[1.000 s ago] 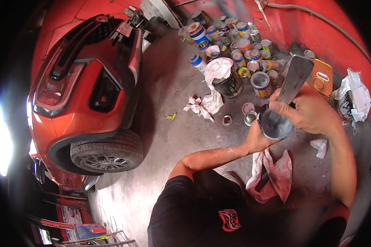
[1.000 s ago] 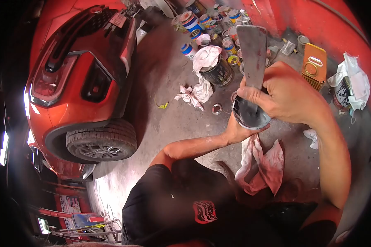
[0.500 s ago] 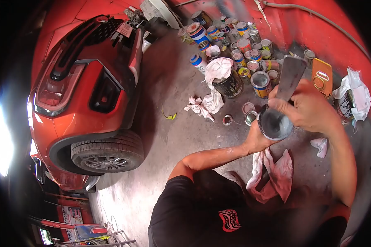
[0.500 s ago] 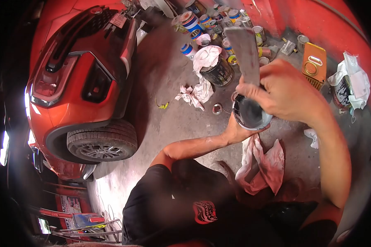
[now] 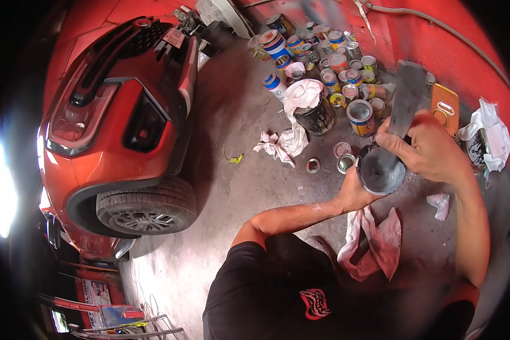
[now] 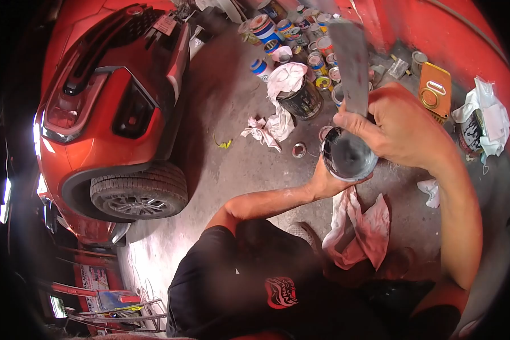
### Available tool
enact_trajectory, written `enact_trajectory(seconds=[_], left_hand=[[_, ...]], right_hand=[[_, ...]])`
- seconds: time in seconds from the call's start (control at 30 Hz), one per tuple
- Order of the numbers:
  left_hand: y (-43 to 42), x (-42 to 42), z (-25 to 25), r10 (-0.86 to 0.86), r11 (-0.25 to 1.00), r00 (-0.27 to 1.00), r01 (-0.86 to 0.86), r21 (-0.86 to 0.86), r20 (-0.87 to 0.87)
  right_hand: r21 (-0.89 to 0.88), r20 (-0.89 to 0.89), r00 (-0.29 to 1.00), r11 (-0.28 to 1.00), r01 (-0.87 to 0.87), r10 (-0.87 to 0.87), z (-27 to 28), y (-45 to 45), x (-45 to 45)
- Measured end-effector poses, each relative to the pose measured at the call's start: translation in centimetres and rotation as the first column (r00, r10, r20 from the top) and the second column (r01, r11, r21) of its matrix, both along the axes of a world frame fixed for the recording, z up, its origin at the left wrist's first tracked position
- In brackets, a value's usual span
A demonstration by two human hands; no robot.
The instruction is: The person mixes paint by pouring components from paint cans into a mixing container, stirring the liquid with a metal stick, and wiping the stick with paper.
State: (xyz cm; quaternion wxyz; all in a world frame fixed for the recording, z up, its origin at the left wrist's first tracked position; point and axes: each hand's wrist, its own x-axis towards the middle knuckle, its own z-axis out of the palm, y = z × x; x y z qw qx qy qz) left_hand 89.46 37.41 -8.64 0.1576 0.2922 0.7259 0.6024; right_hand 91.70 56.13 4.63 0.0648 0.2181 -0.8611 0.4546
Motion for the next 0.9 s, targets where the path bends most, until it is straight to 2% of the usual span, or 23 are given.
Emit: enact_trajectory(seconds=[0.03, 0.1, 0.17, 0.23, 0.27, 0.3, 0.37, 0.43, 0.47, 0.53, 0.67, 0.7, 0.77, 0.83, 0.87, 0.9], left_hand=[[0.1, 0.1, 0.2, 0.001, 1.000, 1.000, -0.001, 0.000, 0.000], [0.3, 0.2, 0.7, 0.074, 0.995, 0.997, -0.073, 0.074, -0.011], [0.4, 0.2, 0.7, 0.071, 0.994, 0.997, -0.070, 0.081, -0.019], [0.2, 0.1, 0.5, 0.073, 0.994, 0.997, -0.071, 0.086, -0.024], [0.1, 0.0, 0.3, 0.061, 0.997, 0.997, -0.058, 0.058, -0.054], [0.1, -0.1, 0.2, 0.047, 0.999, 0.995, -0.044, 0.030, -0.084], [0.1, 0.0, 0.5, 0.057, 0.998, 0.997, -0.057, 0.007, -0.055], [0.2, 0.2, 1.0, 0.062, 0.998, 0.998, -0.062, -0.020, -0.030], [0.3, 0.3, 1.2, 0.060, 0.998, 0.998, -0.059, 0.014, -0.029], [0.2, 0.3, 1.0, 0.065, 0.997, 0.998, -0.064, 0.048, -0.028], [0.4, 0.4, 0.7, 0.085, 0.992, 0.996, -0.082, 0.091, -0.037], [0.4, 0.4, 0.8, 0.125, 0.985, 0.991, -0.119, 0.128, -0.040], [0.3, 0.1, -0.2, 0.088, 0.992, 0.996, -0.085, 0.090, -0.030], [0.1, 0.0, -0.6, 0.057, 0.997, 0.998, -0.056, 0.053, -0.015], [0.0, 0.0, -0.6, 0.076, 0.997, 0.996, -0.075, 0.014, -0.056], [0.0, 0.0, -0.5, 0.092, 0.995, 0.991, -0.094, -0.023, -0.099]], right_hand=[[-0.095, -0.073, 0.997, 0.995, -0.007, 0.000, -0.3, -0.3, -0.1], [-0.103, -0.084, 0.996, 0.994, -0.037, 0.028, -0.5, -0.5, -0.3], [-0.113, -0.093, 0.994, 0.991, -0.067, 0.057, -0.4, -0.3, -0.1], [0.064, 0.037, 0.999, 0.998, 0.010, -0.012, 0.5, 0.5, 0.4], [0.064, 0.037, 0.999, 0.998, 0.007, -0.009, 0.6, 0.5, 0.3], [0.084, 0.024, 0.997, 0.994, 0.075, -0.077, 0.7, 0.5, 0.3], [0.107, 0.009, 0.989, 0.984, 0.146, -0.147, 0.6, 0.2, 0.3], [-0.119, -0.100, 0.995, 0.993, -0.018, 0.006, -0.1, -0.6, 0.3], [-0.119, -0.099, 0.995, 0.993, -0.020, 0.008, -0.1, -0.4, 0.4], [0.023, -0.065, 0.995, 0.997, 0.073, -0.071, 0.2, 0.3, 0.6], [-0.070, -0.096, 0.995, 0.997, 0.034, -0.041, -0.1, -0.2, 0.2], [-0.049, -0.081, 0.997, 0.999, 0.002, -0.006, -0.3, -0.1, 0.2], [-0.030, -0.064, 0.997, 0.999, -0.034, 0.032, -0.2, 0.3, 0.1], [0.124, 0.126, 0.981, 0.984, 0.129, -0.144, 0.9, 1.1, -0.1], [0.125, 0.127, 0.982, 0.984, 0.127, -0.142, 0.6, 1.3, -0.4], [0.060, 0.202, 0.967, 0.988, 0.145, -0.154, 0.1, 1.5, -0.8]])
